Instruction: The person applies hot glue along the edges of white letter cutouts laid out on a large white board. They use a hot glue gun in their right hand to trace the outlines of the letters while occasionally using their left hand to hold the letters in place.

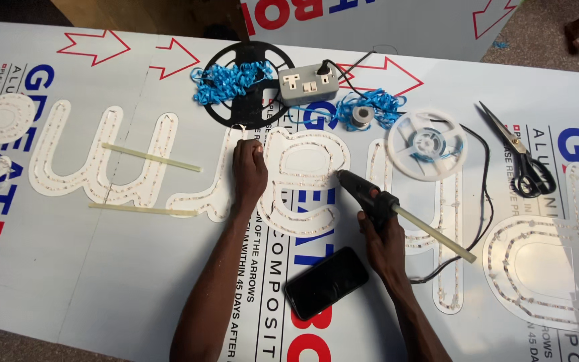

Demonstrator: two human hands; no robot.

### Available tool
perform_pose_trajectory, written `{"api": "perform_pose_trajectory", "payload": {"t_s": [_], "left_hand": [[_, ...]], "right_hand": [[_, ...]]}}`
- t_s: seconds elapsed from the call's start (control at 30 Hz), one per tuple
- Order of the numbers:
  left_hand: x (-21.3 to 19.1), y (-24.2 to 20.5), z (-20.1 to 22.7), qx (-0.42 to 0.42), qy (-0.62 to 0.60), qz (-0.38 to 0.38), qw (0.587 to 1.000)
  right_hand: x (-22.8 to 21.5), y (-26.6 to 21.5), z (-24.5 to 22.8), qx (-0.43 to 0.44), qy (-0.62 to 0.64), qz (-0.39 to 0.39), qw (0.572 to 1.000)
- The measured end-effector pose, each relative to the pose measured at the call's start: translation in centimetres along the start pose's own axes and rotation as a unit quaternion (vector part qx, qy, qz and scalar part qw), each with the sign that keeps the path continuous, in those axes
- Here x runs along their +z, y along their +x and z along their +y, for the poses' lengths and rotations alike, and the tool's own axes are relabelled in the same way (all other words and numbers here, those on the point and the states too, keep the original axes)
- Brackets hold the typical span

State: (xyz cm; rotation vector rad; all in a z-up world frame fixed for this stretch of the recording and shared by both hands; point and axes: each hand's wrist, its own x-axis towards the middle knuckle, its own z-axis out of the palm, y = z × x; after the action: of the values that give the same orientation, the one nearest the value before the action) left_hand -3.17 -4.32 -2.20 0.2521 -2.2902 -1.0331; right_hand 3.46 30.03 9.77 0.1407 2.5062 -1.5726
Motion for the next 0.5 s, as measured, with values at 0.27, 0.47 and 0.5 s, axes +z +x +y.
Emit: {"api": "perform_pose_trajectory", "payload": {"t_s": [0.27, 0.47, 0.5], "left_hand": [[0.2, -0.5, 0.2, 0.015, 0.014, 0.021, 1.0], [0.2, -0.7, 0.1, 0.011, 0.013, 0.032, 0.999], [0.2, -0.6, 0.3, 0.006, 0.015, 0.032, 0.999]], "right_hand": [[-0.9, 0.3, 2.1, -0.001, -0.029, 0.003, 1.0], [-0.1, 2.3, 0.7, -0.009, 0.037, -0.003, 0.999], [0.1, 2.9, 0.6, -0.003, 0.052, -0.003, 0.999]]}}
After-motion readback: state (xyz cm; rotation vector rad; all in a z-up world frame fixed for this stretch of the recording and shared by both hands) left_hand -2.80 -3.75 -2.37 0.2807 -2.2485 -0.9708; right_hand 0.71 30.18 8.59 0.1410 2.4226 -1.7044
